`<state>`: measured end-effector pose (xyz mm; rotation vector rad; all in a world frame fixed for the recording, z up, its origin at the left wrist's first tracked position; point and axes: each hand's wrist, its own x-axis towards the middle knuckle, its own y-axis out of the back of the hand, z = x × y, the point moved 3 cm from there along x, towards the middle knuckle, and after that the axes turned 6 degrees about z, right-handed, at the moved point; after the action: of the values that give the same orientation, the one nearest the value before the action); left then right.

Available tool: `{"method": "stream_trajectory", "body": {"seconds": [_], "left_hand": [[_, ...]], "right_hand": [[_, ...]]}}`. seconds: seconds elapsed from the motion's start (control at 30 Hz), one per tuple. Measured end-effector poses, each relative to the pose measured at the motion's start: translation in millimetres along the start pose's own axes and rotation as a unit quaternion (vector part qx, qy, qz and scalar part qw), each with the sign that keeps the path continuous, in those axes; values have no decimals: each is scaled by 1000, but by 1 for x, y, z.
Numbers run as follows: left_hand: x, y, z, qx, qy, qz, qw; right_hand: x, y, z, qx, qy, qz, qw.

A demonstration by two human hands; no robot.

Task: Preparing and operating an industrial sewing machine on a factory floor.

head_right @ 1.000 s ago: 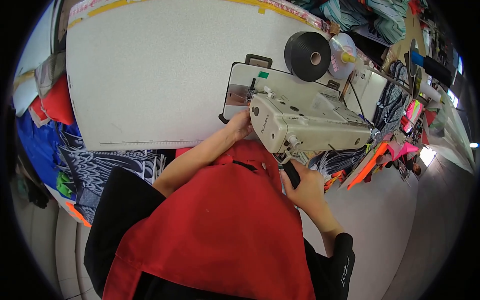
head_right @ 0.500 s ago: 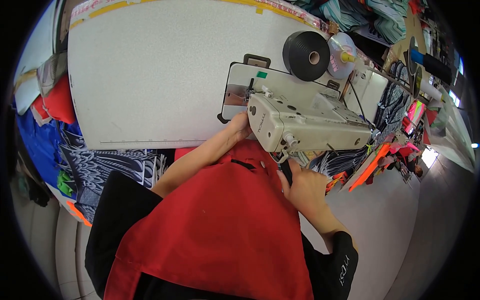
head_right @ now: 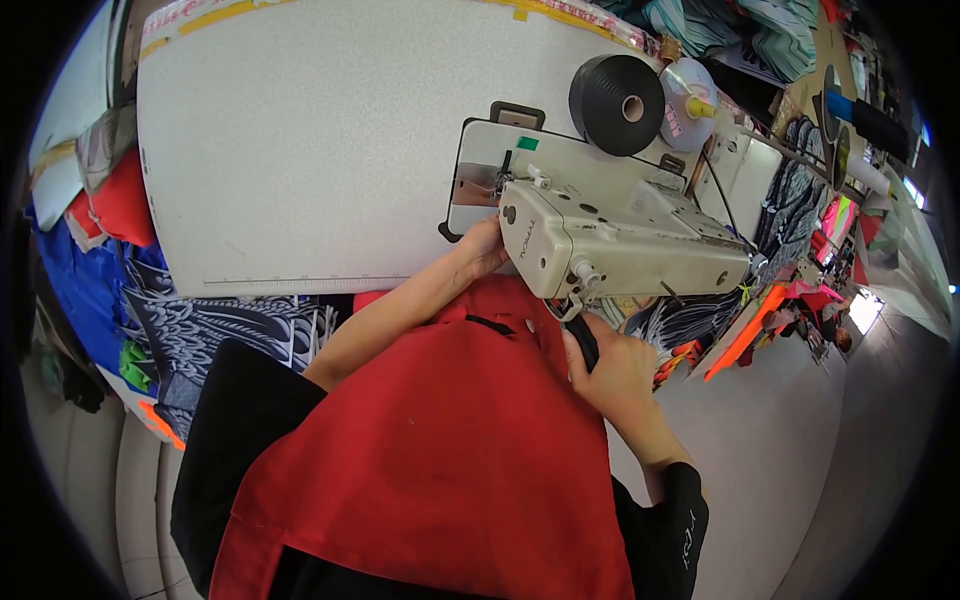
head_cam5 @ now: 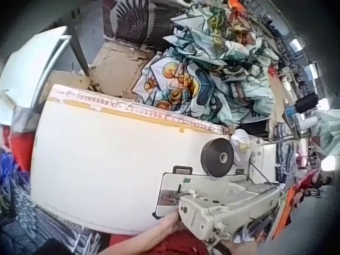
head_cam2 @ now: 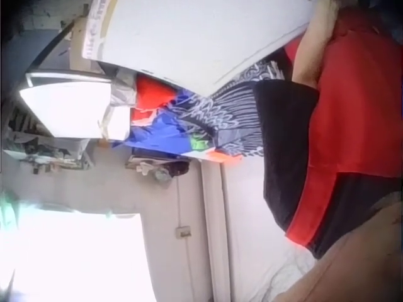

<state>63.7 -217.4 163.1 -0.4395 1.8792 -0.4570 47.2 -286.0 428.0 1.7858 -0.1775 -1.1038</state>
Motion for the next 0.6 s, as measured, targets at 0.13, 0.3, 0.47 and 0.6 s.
{"method": "stream_trajectory", "body": {"seconds": [0.13,0.3,0.47,0.6], "left_hand": [[3,2,-1,-11,-29,-1,1000],[4,5,-3,-12,-29,-4,1000],[1,2,-3,-12,-16,3,1000],[0,1,-2,-3,-8,-1,1000]], "right_hand": [[-4,18,-13,-51,42,17,998],[-2,7,-12,-117,61,4,991],[2,1,-5,-88,94,13,992],[2,-3,0,-49,73,2,996]]}}
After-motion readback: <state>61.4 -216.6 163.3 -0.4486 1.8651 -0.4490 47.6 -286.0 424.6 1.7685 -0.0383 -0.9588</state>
